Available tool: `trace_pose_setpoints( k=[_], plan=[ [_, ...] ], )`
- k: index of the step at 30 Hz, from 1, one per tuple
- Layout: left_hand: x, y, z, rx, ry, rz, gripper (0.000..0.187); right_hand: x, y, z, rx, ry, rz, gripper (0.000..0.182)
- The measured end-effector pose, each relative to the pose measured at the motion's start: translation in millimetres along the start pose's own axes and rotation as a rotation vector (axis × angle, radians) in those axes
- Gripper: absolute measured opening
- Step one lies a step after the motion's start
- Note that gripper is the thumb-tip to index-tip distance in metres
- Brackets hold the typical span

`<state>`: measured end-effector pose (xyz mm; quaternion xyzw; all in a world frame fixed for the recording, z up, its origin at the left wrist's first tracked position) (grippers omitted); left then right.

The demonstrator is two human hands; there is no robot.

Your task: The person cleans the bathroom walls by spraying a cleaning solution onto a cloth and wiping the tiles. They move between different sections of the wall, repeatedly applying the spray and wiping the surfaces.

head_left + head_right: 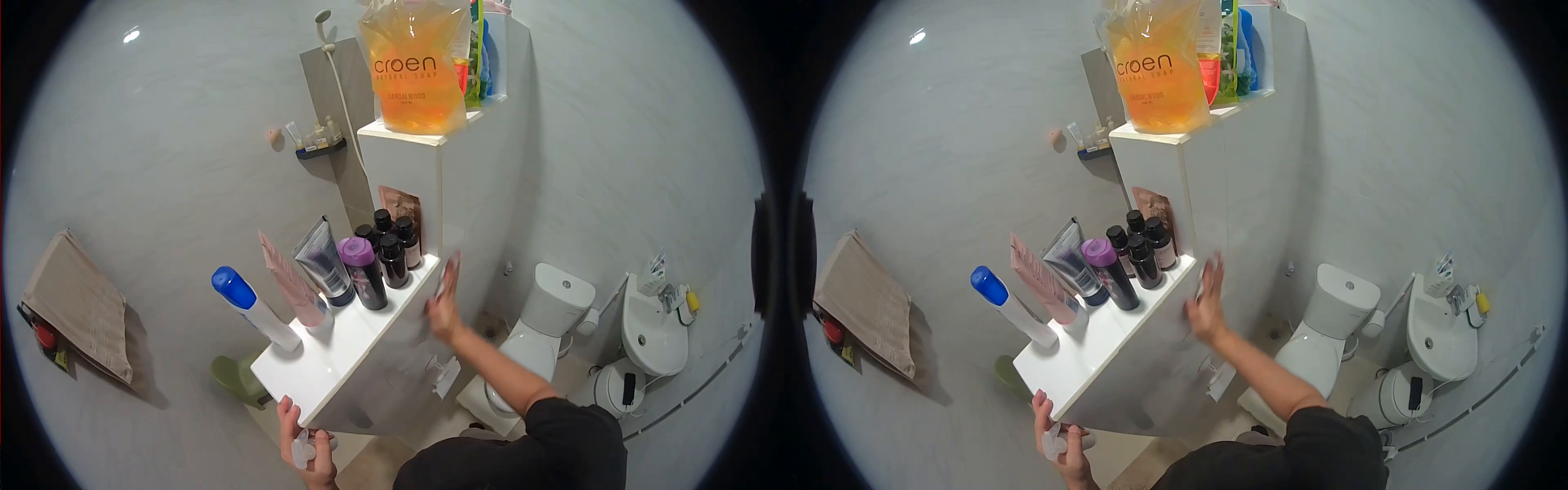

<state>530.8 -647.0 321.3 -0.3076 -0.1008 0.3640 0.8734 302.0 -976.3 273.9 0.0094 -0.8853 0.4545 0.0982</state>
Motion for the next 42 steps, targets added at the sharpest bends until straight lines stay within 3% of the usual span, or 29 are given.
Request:
trace_pose_setpoints(
  k=[4,7,9,11,15,17,18,20,23,25,27,31,34,36,38,42],
  plan=[
    [3,4,-9,-0.003,-0.069,0.015,0.062,62,-169,-45,0.273,0.095,0.031,0.083],
    [1,4,-1,-0.036,-0.081,0.071,0.060,71,-198,-63,0.316,0.119,0.015,0.083],
    [4,6,3,-0.059,-0.119,0.086,0.058,61,-181,-49,0.372,0.175,0.002,0.081],
    [4,9,2,-0.112,-0.281,-0.015,0.069,36,-121,-15,0.402,0.194,-0.044,0.082],
    [-8,15,14,-0.101,-0.209,0.133,0.067,5,-1,55,0.276,0.178,-0.267,0.087],
    [-18,18,16,0.066,-0.103,0.255,0.063,14,-44,53,0.359,0.193,-0.245,0.086],
    [-26,17,18,0.064,-0.116,0.259,0.063,26,-70,44,0.417,0.229,-0.229,0.085],
    [-27,20,37,-0.095,-0.203,0.428,0.037,67,-164,6,0.363,0.135,-0.149,0.081],
    [-43,22,39,-0.082,-0.180,0.461,0.053,92,-234,-35,0.366,0.071,-0.121,0.080],
    [-53,24,41,-0.092,-0.234,0.485,0.050,93,-239,-55,0.431,0.121,-0.060,0.082],
    [-63,24,42,-0.098,-0.277,0.522,0.048,74,-204,-50,0.476,0.171,-0.131,0.076],
    [-66,25,41,-0.137,-0.340,0.624,0.045,21,-82,-1,0.560,0.252,-0.510,0.064],
    [-66,21,44,-0.192,-0.337,0.609,0.044,39,-109,31,0.531,0.296,-0.384,0.067],
    [-70,20,44,-0.185,-0.337,0.589,0.044,75,-172,42,0.404,0.240,-0.091,0.074],
    [-73,22,46,-0.202,-0.369,0.612,0.044,116,-239,42,0.193,-0.023,0.064,0.082],
    [-70,21,43,-0.210,-0.378,0.623,0.043,107,-258,-13,0.298,0.081,0.056,0.085]
  ],
)
Point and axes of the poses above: each hand's wrist, its own y-axis away from the middle knuckle, its own x-axis out of the back of the hand, z = x × y, the point moved 10 cm from there along -y, towards the middle knuckle, and after that the axes turned 5 degrees about -x, right-handed, at the moved point
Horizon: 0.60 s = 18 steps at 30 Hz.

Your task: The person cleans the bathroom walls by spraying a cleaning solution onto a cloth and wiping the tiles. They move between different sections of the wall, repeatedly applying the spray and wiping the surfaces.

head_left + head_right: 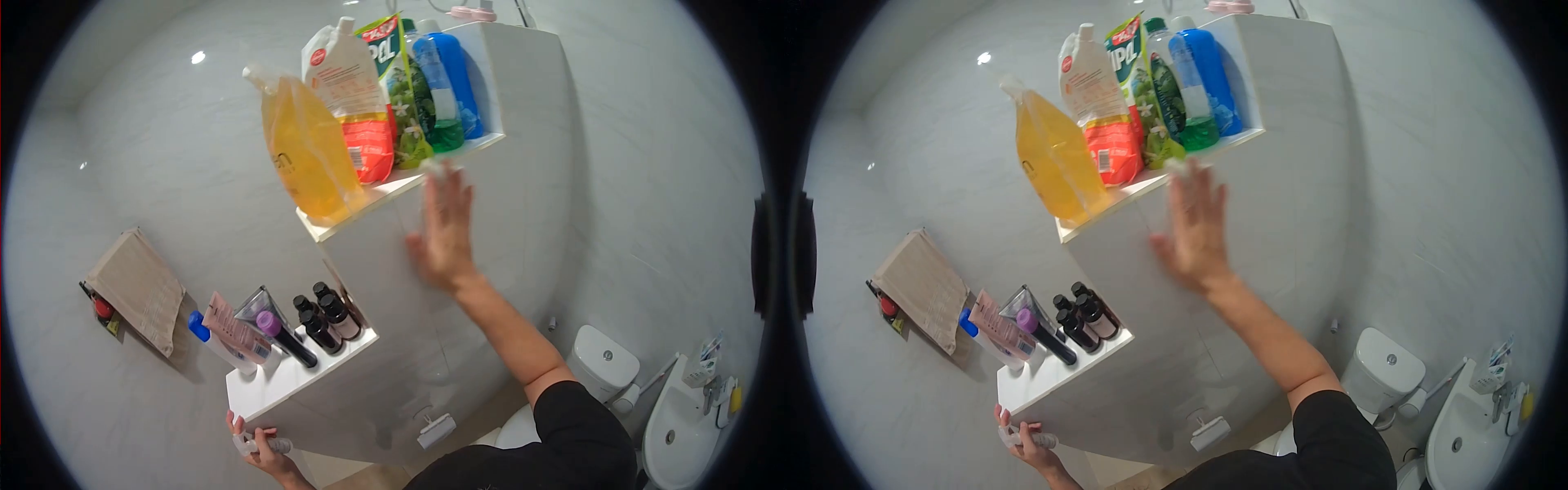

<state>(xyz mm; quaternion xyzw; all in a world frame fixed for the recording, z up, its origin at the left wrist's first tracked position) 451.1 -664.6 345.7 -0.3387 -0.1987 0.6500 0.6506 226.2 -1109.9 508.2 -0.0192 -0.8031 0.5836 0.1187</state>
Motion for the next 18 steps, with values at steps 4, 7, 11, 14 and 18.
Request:
trace_pose_setpoints(
  k=[4,7,11,14,18],
  plan=[
    [3,0,-1,0.003,-0.007,0.001,0.043,-23,44,-62,0.155,-0.006,-0.193,0.082],
    [1,1,0,0.004,0.009,-0.001,0.043,-47,83,-77,0.402,0.031,-0.427,0.079],
    [5,0,-3,-0.010,0.012,0.009,0.042,-23,52,17,0.216,0.138,-0.167,0.081],
    [3,-1,-1,0.004,0.044,0.016,0.041,14,7,61,-0.028,0.073,-0.032,0.082],
    [4,-1,-4,0.030,0.066,0.014,0.040,12,13,36,0.021,0.013,-0.006,0.078]
  ],
)
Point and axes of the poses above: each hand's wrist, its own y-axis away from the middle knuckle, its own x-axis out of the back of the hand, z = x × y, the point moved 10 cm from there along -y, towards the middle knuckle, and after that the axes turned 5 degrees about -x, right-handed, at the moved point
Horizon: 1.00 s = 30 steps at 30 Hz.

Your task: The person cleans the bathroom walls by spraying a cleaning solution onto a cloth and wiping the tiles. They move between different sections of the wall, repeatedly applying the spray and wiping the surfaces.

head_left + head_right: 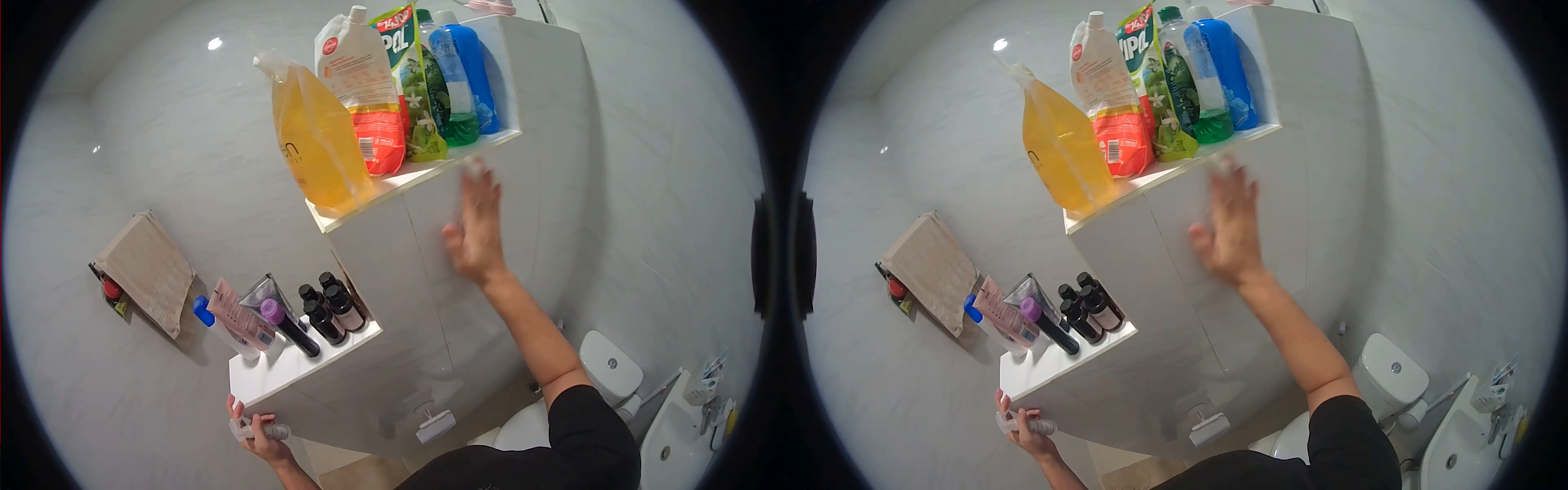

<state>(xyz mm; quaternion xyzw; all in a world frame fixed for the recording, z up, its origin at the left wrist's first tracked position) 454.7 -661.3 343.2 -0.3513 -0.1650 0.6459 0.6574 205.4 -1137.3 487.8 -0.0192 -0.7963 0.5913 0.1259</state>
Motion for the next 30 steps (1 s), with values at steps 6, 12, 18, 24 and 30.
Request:
trace_pose_setpoints(
  k=[6,12,18,24,30],
  plan=[
    [-3,0,7,-0.018,-0.025,0.001,0.041,-41,47,-97,0.363,-0.020,-0.296,0.076],
    [-4,-1,9,-0.030,-0.014,-0.002,0.040,-22,-8,-103,0.228,-0.088,-0.178,0.078],
    [-2,-1,6,-0.024,-0.031,-0.009,0.042,-28,20,-107,0.172,-0.117,-0.094,0.082],
    [-1,-2,6,-0.036,-0.025,-0.023,0.042,-40,50,-105,0.268,0.033,-0.195,0.081],
    [0,-3,6,-0.028,-0.009,0.003,0.040,-24,9,-99,0.173,-0.008,-0.126,0.082]
  ],
)
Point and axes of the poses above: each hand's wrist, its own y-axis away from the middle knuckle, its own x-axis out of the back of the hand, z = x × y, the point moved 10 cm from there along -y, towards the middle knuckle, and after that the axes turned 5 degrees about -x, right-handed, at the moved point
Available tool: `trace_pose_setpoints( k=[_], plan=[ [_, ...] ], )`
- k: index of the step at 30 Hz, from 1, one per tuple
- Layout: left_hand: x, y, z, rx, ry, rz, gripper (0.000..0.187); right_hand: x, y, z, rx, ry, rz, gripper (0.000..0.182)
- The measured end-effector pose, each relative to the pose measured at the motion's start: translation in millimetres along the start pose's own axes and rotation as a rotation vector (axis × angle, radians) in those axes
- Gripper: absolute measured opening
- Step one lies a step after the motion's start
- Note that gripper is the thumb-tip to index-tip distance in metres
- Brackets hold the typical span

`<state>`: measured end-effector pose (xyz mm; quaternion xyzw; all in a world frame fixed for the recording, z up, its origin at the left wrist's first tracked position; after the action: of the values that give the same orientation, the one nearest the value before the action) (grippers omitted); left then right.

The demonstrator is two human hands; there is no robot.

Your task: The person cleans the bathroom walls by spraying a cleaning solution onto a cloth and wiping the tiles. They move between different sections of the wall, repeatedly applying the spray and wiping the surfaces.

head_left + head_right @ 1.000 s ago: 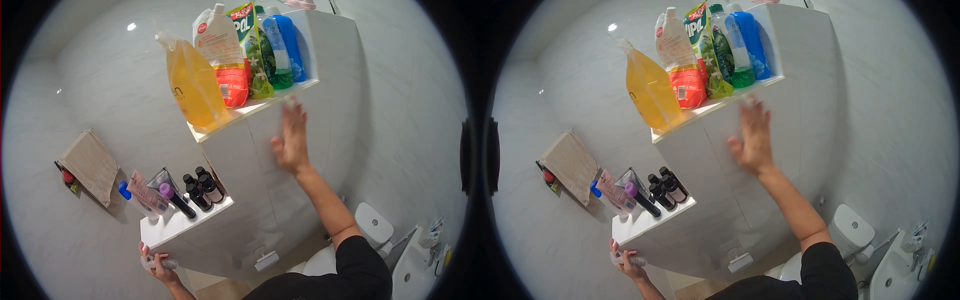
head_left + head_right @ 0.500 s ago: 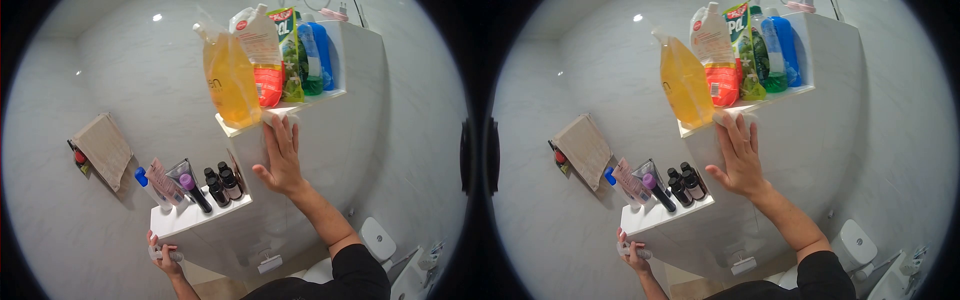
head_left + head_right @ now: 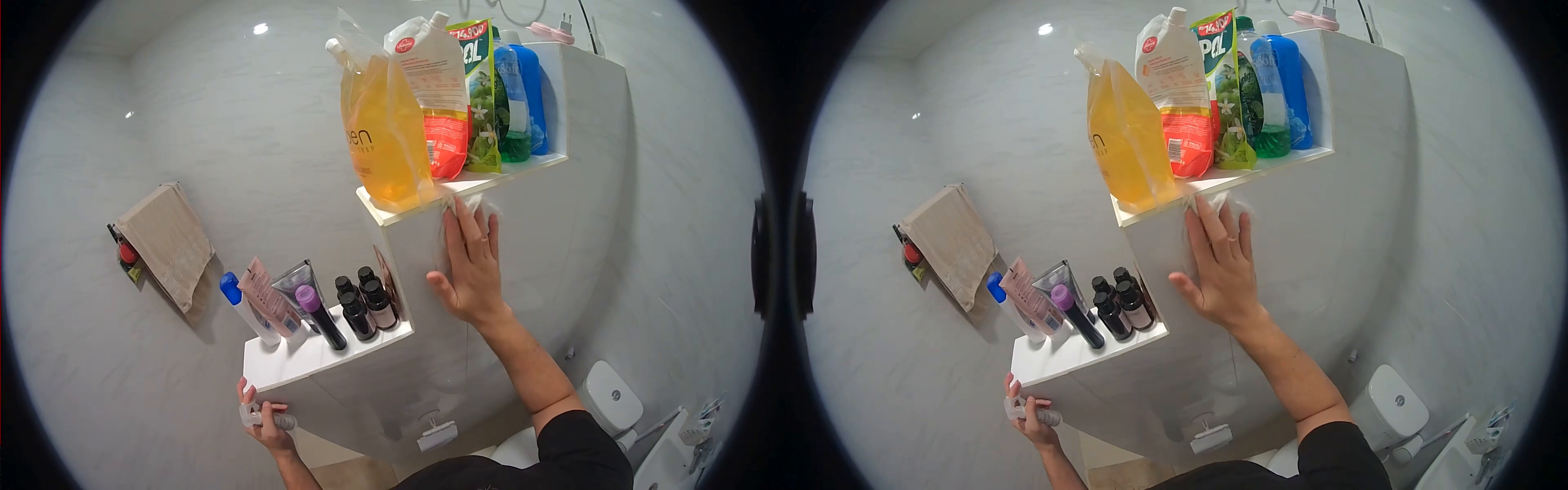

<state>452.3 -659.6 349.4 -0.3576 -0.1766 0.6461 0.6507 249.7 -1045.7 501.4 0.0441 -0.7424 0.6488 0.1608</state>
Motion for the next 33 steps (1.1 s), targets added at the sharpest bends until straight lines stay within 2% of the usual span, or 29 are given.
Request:
trace_pose_setpoints(
  k=[4,10,13,20,26,33],
  plan=[
    [1,0,-3,0.002,-0.008,0.003,0.040,-4,-3,-4,-0.108,-0.069,0.051,0.091],
    [5,0,-6,0.004,0.045,0.028,0.038,-11,-2,-20,-0.185,-0.154,0.075,0.093],
    [4,0,-6,0.009,0.056,0.032,0.037,-20,1,-41,-0.110,-0.136,0.054,0.094],
    [1,1,-2,-0.001,0.053,0.035,0.038,-27,-2,-56,-0.098,-0.116,-0.025,0.098],
    [2,1,-5,-0.003,0.061,0.016,0.040,-23,-3,-60,-0.072,-0.131,-0.013,0.093],
    [0,0,-1,-0.007,0.036,0.005,0.041,-24,6,-50,0.010,-0.052,-0.120,0.088]
  ],
)
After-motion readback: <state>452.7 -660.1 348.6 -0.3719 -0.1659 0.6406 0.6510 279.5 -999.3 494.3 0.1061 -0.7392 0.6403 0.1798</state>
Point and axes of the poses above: each hand's wrist, its own y-axis away from the middle knuckle, its own x-axis out of the back of the hand, z = x × y, the point moved 10 cm from there along -y, towards the middle knuckle, and after that the axes turned 5 degrees about -x, right-handed, at the moved point
